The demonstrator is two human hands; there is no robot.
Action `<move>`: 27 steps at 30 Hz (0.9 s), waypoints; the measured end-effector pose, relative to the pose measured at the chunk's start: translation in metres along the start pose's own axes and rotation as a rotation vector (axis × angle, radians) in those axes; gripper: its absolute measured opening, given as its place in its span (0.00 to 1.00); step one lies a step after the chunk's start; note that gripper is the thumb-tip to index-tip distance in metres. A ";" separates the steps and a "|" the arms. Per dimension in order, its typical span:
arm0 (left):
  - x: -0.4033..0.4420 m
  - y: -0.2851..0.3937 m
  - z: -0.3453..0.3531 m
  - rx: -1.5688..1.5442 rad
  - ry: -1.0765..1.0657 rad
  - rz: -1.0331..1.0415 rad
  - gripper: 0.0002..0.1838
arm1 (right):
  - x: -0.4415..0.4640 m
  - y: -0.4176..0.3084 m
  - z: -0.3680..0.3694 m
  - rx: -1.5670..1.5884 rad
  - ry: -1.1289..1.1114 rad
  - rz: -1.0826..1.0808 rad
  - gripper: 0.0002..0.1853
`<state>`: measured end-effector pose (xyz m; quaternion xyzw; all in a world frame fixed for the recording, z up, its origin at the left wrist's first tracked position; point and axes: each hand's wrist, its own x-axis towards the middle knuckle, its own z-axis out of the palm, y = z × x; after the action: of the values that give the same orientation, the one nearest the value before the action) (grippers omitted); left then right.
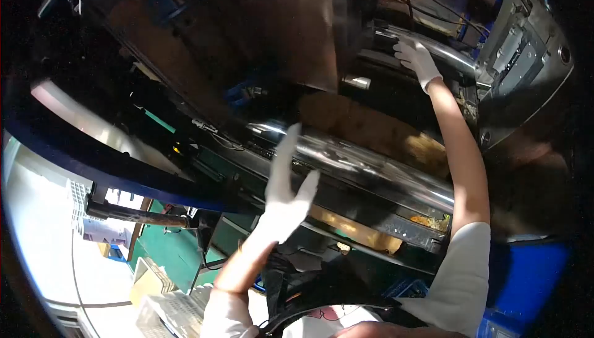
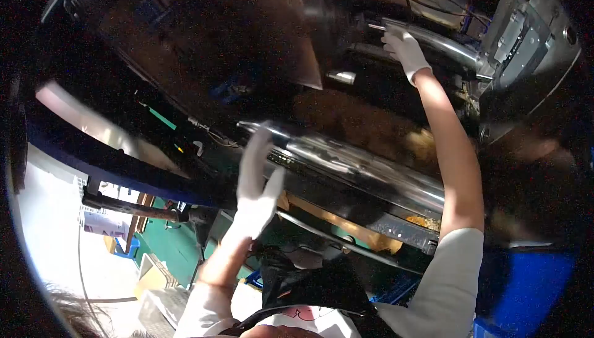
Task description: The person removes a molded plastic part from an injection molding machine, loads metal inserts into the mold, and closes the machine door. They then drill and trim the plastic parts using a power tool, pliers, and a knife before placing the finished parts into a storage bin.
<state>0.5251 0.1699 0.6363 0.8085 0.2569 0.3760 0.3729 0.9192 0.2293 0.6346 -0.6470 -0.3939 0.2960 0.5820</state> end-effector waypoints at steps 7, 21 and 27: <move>0.170 -0.071 0.069 -0.582 -0.385 -0.166 0.33 | 0.039 0.002 -0.009 -0.076 0.014 -0.030 0.32; 0.250 -0.093 0.143 -1.279 -0.096 -0.545 0.30 | 0.102 -0.013 0.017 -0.295 0.080 -0.249 0.33; 0.267 -0.099 0.165 -1.415 -0.082 -0.019 0.29 | 0.099 -0.030 0.023 -0.328 0.117 -0.242 0.35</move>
<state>0.7999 0.3461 0.5962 0.3835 -0.0564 0.4186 0.8213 0.9461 0.3262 0.6687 -0.6971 -0.4770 0.1180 0.5222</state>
